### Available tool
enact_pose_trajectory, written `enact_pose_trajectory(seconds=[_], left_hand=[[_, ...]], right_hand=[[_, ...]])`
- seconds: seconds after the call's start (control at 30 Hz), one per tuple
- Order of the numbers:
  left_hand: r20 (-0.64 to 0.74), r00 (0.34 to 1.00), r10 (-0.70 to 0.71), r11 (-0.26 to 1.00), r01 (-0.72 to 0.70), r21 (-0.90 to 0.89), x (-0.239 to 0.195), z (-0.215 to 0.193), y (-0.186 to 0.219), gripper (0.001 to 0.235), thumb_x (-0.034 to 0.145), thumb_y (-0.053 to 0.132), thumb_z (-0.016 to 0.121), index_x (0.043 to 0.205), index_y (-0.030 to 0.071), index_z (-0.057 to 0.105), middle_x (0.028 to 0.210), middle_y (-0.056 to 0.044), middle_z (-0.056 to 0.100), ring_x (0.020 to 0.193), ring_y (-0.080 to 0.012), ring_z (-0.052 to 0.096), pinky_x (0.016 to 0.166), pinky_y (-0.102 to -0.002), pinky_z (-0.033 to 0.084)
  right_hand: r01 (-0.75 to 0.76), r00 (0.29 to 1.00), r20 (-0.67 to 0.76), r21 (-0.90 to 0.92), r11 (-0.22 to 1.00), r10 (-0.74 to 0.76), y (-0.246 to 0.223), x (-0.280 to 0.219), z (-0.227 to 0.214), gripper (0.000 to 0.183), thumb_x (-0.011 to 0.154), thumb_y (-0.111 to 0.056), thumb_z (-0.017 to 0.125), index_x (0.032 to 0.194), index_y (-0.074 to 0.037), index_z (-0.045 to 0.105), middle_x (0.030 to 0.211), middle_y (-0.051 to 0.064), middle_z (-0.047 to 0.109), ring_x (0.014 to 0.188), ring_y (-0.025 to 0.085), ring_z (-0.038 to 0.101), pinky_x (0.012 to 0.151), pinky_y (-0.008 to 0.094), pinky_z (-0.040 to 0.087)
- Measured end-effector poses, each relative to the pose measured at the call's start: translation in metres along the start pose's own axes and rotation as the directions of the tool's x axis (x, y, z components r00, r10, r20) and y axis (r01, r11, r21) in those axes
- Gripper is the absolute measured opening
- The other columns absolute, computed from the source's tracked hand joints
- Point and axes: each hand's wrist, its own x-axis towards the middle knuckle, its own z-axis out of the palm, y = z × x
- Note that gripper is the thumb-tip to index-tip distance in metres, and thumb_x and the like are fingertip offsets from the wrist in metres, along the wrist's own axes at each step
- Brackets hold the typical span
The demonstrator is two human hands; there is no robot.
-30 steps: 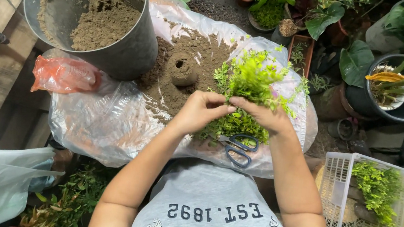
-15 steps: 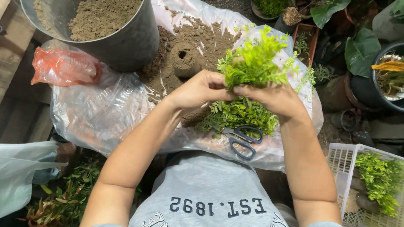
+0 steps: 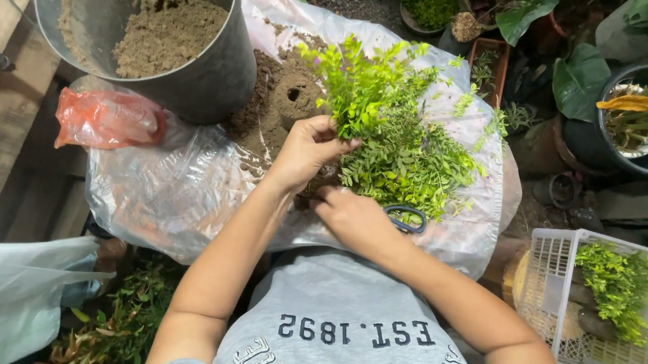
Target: The person is cutting plant stems with scissors and preparing soil balls for propagation in a nursery environment.
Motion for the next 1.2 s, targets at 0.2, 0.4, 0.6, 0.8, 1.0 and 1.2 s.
enact_pose_trajectory(seconds=[0.2, 0.4, 0.6, 0.8, 1.0, 1.2], left_hand=[[-0.003, 1.000, 0.023, 1.000, -0.023, -0.020, -0.006, -0.001, 0.005, 0.015, 0.087, 0.006, 0.083, 0.098, 0.005, 0.073, 0.080, 0.005, 0.067, 0.068, -0.0021, 0.052, 0.059, -0.021, 0.041], [-0.009, 1.000, 0.007, 0.997, -0.007, -0.070, -0.009, -0.004, 0.014, 0.018, 0.087, 0.001, 0.078, 0.104, 0.002, 0.075, 0.093, 0.000, 0.075, 0.081, -0.0046, 0.063, 0.072, -0.022, 0.050], [-0.017, 0.999, 0.048, 0.997, -0.049, -0.062, -0.003, -0.013, 0.010, 0.023, 0.088, 0.001, 0.075, 0.111, 0.000, 0.074, 0.104, -0.005, 0.078, 0.093, -0.0106, 0.072, 0.089, -0.025, 0.057], [0.025, 0.995, -0.095, 0.983, 0.098, -0.155, -0.002, 0.007, 0.020, 0.027, 0.088, 0.003, 0.077, 0.114, 0.000, 0.072, 0.103, -0.004, 0.077, 0.089, -0.0105, 0.071, 0.083, -0.027, 0.057], [0.071, 0.997, 0.012, 0.982, 0.002, -0.188, 0.003, 0.029, -0.003, 0.020, 0.091, 0.002, 0.082, 0.109, 0.000, 0.076, 0.098, -0.004, 0.075, 0.083, -0.0088, 0.064, 0.073, -0.025, 0.051], [0.021, 0.996, 0.085, 0.985, -0.081, -0.155, -0.003, 0.039, 0.000, 0.017, 0.089, 0.001, 0.079, 0.106, 0.002, 0.077, 0.098, -0.001, 0.076, 0.087, -0.0069, 0.067, 0.080, -0.025, 0.055]], right_hand=[[0.096, 0.988, 0.132, -0.158, 0.983, -0.075, 0.007, 0.004, 0.005, 0.011, 0.083, -0.015, 0.064, 0.090, -0.008, 0.068, 0.098, 0.011, 0.063, 0.088, 0.028, 0.067, 0.072, 0.041, 0.058], [0.048, 0.993, -0.113, 0.102, 0.994, -0.036, -0.013, 0.000, -0.055, 0.021, 0.085, -0.015, 0.073, 0.104, -0.006, 0.071, 0.099, 0.010, 0.065, 0.082, 0.029, 0.068, 0.071, 0.039, 0.056], [-0.116, 0.810, -0.523, 0.300, 0.947, 0.265, 0.015, -0.033, -0.094, 0.012, 0.089, 0.004, 0.072, 0.099, -0.003, 0.070, 0.097, 0.010, 0.073, 0.085, 0.018, 0.071, 0.075, 0.030, 0.060], [0.416, 0.459, -0.552, 0.826, 0.381, 0.696, 0.047, -0.052, -0.105, 0.014, 0.091, 0.004, 0.069, 0.093, -0.010, 0.068, 0.101, 0.006, 0.075, 0.088, 0.012, 0.074, 0.083, 0.027, 0.064], [0.559, 0.439, -0.294, 0.829, -0.002, 0.849, 0.038, -0.002, -0.036, 0.014, 0.095, 0.007, 0.063, 0.096, -0.007, 0.062, 0.099, 0.009, 0.073, 0.090, 0.019, 0.074, 0.085, 0.032, 0.063], [0.184, 0.458, -0.586, 0.798, 0.573, 0.669, 0.029, 0.004, -0.014, 0.026, 0.094, 0.019, 0.065, 0.111, -0.001, 0.064, 0.114, 0.005, 0.061, 0.102, 0.009, 0.061, 0.090, 0.022, 0.054]])
